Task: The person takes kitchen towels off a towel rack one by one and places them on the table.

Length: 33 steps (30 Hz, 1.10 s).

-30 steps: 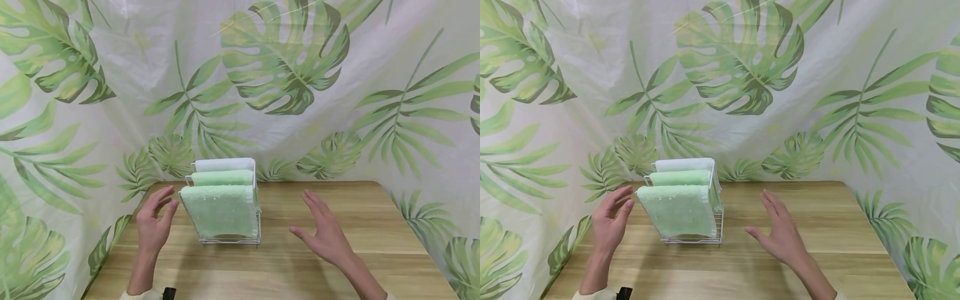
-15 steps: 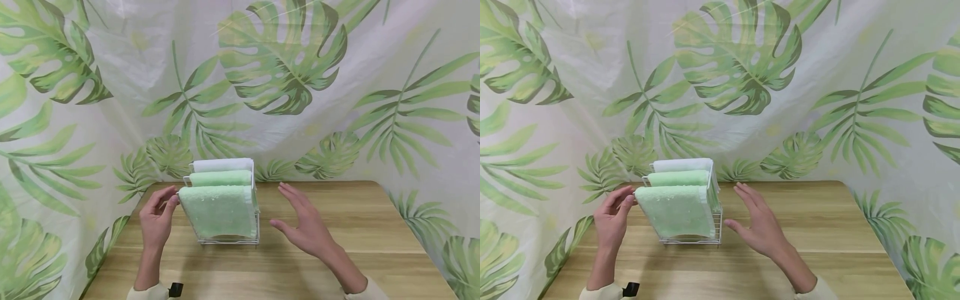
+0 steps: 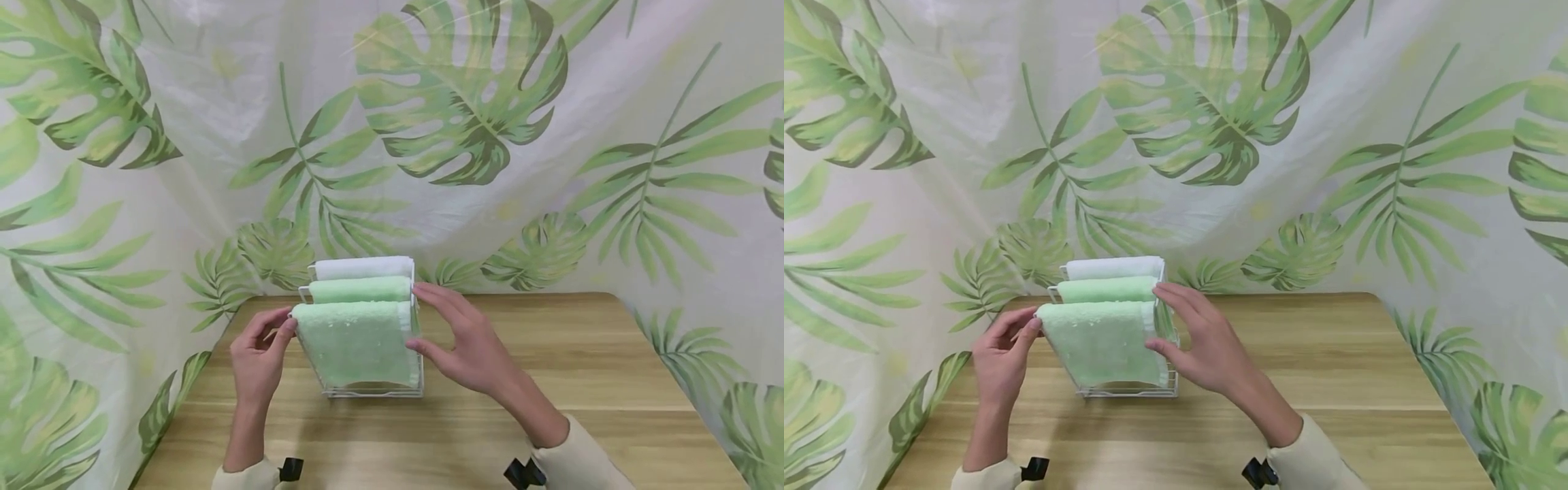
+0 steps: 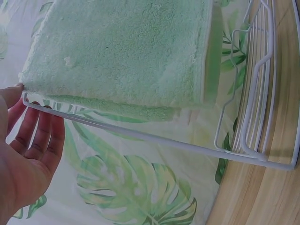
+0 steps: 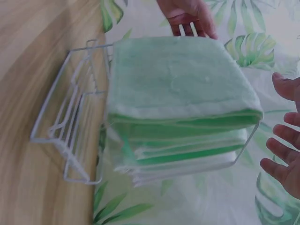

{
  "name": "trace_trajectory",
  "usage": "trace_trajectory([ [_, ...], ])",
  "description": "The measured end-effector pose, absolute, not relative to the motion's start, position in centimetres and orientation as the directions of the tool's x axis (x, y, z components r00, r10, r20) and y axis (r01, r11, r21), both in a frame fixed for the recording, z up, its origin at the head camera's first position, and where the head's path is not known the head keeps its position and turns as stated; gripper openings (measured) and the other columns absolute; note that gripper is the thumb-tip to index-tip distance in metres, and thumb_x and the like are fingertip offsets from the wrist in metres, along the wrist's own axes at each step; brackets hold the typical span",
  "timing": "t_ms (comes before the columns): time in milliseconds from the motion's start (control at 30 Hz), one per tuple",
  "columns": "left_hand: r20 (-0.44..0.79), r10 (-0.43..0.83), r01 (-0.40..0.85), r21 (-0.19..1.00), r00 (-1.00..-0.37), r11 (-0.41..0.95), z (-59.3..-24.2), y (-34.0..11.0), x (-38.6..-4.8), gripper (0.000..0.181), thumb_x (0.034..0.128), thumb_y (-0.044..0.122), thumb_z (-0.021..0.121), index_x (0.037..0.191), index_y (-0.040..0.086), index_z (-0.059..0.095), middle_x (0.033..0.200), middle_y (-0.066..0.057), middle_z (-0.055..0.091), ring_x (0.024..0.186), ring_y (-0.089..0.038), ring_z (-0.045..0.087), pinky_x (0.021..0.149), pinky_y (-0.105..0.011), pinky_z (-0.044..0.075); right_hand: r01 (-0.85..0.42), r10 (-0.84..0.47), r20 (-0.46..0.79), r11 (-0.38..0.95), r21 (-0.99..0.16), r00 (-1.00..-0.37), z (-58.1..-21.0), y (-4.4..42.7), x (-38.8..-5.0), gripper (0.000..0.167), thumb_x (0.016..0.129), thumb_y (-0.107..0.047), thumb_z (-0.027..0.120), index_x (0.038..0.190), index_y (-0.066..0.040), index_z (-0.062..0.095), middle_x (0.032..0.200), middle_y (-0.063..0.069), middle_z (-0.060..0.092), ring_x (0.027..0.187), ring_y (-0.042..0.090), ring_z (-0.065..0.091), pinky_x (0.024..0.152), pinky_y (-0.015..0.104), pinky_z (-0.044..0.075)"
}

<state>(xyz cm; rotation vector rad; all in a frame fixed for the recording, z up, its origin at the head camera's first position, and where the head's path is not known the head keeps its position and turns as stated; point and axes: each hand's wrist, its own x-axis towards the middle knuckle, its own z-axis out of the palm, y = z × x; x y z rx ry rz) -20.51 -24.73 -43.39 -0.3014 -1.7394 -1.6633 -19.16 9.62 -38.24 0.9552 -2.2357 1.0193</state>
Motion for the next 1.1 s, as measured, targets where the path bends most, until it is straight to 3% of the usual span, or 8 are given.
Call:
trace_trajectory([
  [200,0.611,-0.298,0.593,0.789,-0.733,0.161,-43.3,-24.7,-20.6,0.021,0.0939,-0.012,0.074,0.114,-0.016,0.071,0.1,0.006,0.076,0.09,-0.004,0.072,0.078,-0.013,0.063,-0.812,-0.441,0.694,0.436,-0.389,-0.569,-36.4,7.6,-20.0,0.067,0.09,-0.026,0.089,0.149,-0.01,0.061,0.147,0.008,0.067,0.139,0.026,0.064,0.114,0.046,0.057],
  [567,0.604,-0.306,0.584,0.795,-0.736,0.166,-43.4,-24.3,-20.7,0.02,0.0935,-0.012,0.075,0.113,-0.016,0.071,0.097,0.007,0.076,0.088,-0.004,0.071,0.076,-0.012,0.061,-0.85,-0.55,0.649,0.357,-0.386,-0.526,-34.7,4.8,-22.1,0.055,0.091,-0.025,0.088,0.139,-0.006,0.069,0.134,0.008,0.075,0.127,0.024,0.071,0.107,0.041,0.061],
  [933,0.585,-0.321,0.552,0.81,-0.744,0.197,-43.2,-24.4,-20.5,0.019,0.0949,-0.009,0.075,0.113,-0.013,0.072,0.095,0.006,0.074,0.086,-0.005,0.069,0.075,-0.012,0.062,-0.823,-0.681,0.47,0.399,-0.405,-0.562,-34.4,2.8,-23.7,0.048,0.098,-0.032,0.081,0.139,-0.009,0.071,0.134,0.006,0.077,0.123,0.019,0.074,0.107,0.038,0.061],
  [1100,0.586,-0.315,0.55,0.81,-0.747,0.203,-43.0,-24.4,-20.5,0.019,0.0946,-0.009,0.075,0.113,-0.013,0.072,0.095,0.006,0.074,0.087,-0.005,0.069,0.076,-0.013,0.062,-0.839,-0.692,0.477,0.406,-0.363,-0.542,-34.4,2.6,-24.0,0.031,0.1,-0.023,0.079,0.129,-0.011,0.077,0.125,0.003,0.08,0.114,0.016,0.077,0.099,0.032,0.064],
])
